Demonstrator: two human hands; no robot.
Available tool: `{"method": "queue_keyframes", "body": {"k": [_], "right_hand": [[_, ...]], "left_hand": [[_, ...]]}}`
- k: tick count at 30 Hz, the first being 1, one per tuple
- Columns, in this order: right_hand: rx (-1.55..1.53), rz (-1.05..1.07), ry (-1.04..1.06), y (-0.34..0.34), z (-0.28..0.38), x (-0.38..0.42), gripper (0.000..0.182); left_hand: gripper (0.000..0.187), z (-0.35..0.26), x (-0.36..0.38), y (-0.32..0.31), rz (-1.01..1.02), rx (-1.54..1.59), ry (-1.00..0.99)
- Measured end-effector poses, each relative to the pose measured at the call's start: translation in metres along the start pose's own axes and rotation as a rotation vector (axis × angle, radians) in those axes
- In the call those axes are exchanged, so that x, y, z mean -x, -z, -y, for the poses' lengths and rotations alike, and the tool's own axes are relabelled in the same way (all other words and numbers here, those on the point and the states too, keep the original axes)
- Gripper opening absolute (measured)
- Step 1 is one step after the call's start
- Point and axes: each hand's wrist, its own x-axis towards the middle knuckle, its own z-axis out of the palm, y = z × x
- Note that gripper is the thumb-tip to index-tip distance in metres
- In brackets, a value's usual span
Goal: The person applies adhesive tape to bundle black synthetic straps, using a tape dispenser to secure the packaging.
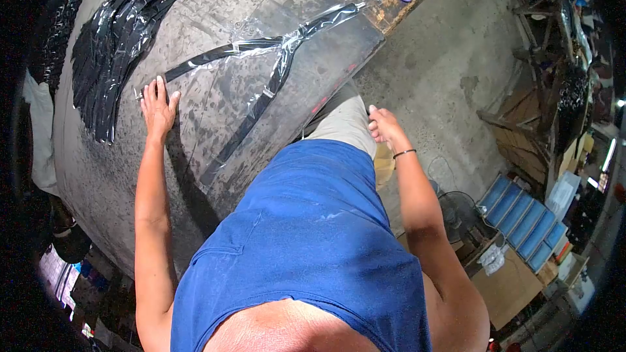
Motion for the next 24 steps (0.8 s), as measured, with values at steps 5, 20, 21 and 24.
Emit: {"method": "queue_keyframes", "body": {"k": [5,20,21,24], "right_hand": [[0.016,-0.022,-0.051,-0.001,-0.015,0.004,0.051],[0.574,-0.230,0.915,-0.024,0.092,0.022,0.019],[0.581,-0.145,0.947,-0.034,0.116,0.027,0.020],[0.704,0.073,0.992,-0.092,0.194,0.064,0.019]], "left_hand": [[0.075,0.002,0.001,-0.005,-0.018,0.018,0.002],[0.078,-0.003,0.003,-0.003,-0.079,0.035,-0.003],[0.078,-0.002,0.004,-0.004,-0.087,0.047,0.003],[0.079,-0.001,0.006,-0.011,-0.149,0.113,-0.011]]}}
